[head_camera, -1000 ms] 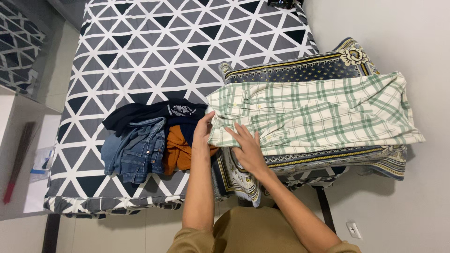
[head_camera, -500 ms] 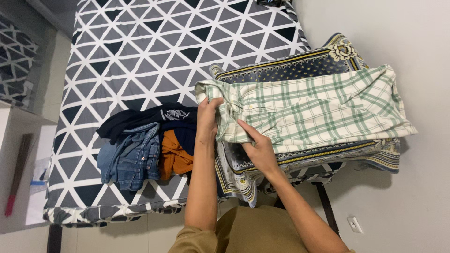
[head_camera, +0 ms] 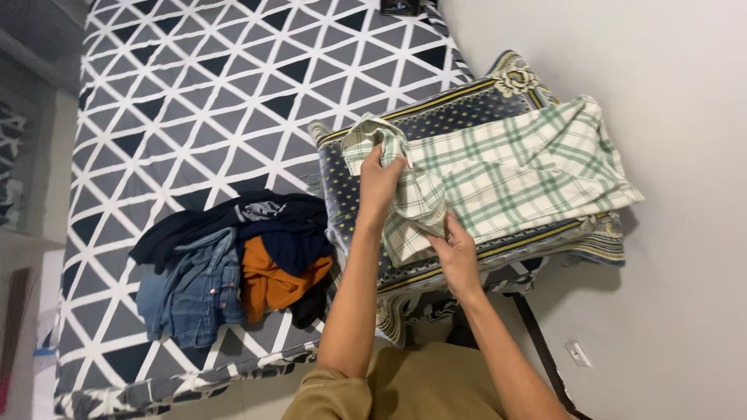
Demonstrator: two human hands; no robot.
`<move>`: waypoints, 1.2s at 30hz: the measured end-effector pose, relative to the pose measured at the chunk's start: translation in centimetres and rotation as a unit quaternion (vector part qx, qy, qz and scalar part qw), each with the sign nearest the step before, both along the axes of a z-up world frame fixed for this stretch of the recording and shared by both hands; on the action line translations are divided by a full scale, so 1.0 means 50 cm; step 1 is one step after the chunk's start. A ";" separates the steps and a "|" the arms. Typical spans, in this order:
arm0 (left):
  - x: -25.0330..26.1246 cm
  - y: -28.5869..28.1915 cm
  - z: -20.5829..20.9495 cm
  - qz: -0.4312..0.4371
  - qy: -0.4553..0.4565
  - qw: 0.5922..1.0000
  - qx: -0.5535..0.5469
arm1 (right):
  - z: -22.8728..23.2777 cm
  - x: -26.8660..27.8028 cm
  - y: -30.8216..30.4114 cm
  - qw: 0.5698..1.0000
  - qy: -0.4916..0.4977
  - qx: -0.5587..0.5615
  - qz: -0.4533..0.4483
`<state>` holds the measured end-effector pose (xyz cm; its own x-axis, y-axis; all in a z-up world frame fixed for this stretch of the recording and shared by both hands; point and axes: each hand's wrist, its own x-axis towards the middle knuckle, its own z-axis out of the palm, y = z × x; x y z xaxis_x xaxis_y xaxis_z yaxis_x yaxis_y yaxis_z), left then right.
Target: The person folds a shirt on a patterned surface, carries it to a white shelf, and places it there.
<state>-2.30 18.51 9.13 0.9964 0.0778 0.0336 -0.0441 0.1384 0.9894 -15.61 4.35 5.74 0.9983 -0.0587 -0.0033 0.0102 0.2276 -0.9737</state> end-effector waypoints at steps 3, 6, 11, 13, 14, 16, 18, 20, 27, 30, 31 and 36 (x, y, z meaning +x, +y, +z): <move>0.024 -0.062 -0.039 0.047 -0.053 0.985 0.156 | -0.035 -0.003 -0.032 0.994 0.092 0.052 -0.039; 0.016 -0.106 -0.058 -0.033 -0.142 0.956 0.253 | -0.076 0.003 -0.063 0.987 0.139 0.058 -0.053; -0.051 -0.117 -0.029 -0.123 -0.081 0.921 0.361 | -0.078 0.004 -0.083 0.981 0.169 0.085 -0.040; -0.070 -0.108 -0.023 -0.092 -0.125 0.919 0.362 | -0.053 0.003 -0.080 0.981 0.168 0.096 -0.033; -0.076 -0.098 -0.023 -0.056 -0.139 0.907 0.394 | -0.040 0.004 -0.078 0.977 0.185 0.092 -0.056; -0.080 -0.078 -0.028 -0.019 -0.152 0.892 0.426 | -0.021 0.011 -0.071 0.972 0.203 0.089 -0.078; -0.081 -0.061 -0.045 0.044 -0.152 0.854 0.496 | -0.016 0.012 -0.070 0.974 0.184 0.083 -0.102; -0.079 -0.048 -0.061 0.049 -0.159 0.829 0.533 | -0.020 0.008 -0.071 0.974 0.166 0.091 -0.124; -0.099 -0.047 -0.102 0.003 -0.153 0.790 0.594 | -0.041 -0.023 -0.077 0.958 0.185 0.129 -0.174; -0.100 -0.041 -0.112 -0.010 -0.150 0.770 0.620 | -0.041 -0.026 -0.079 0.961 0.209 0.112 -0.144; -0.103 -0.037 -0.116 -0.011 -0.151 0.770 0.620 | -0.039 -0.028 -0.079 0.960 0.210 0.112 -0.145; -0.110 -0.024 -0.125 -0.008 -0.190 0.783 0.592 | -0.034 -0.018 -0.089 0.963 0.188 0.102 -0.165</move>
<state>-7.78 17.33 2.88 0.8977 -0.2446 0.3665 -0.3739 -0.8629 0.3401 -16.50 -0.10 4.06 0.8514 -0.3323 -0.4058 -0.2301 0.4586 -0.8584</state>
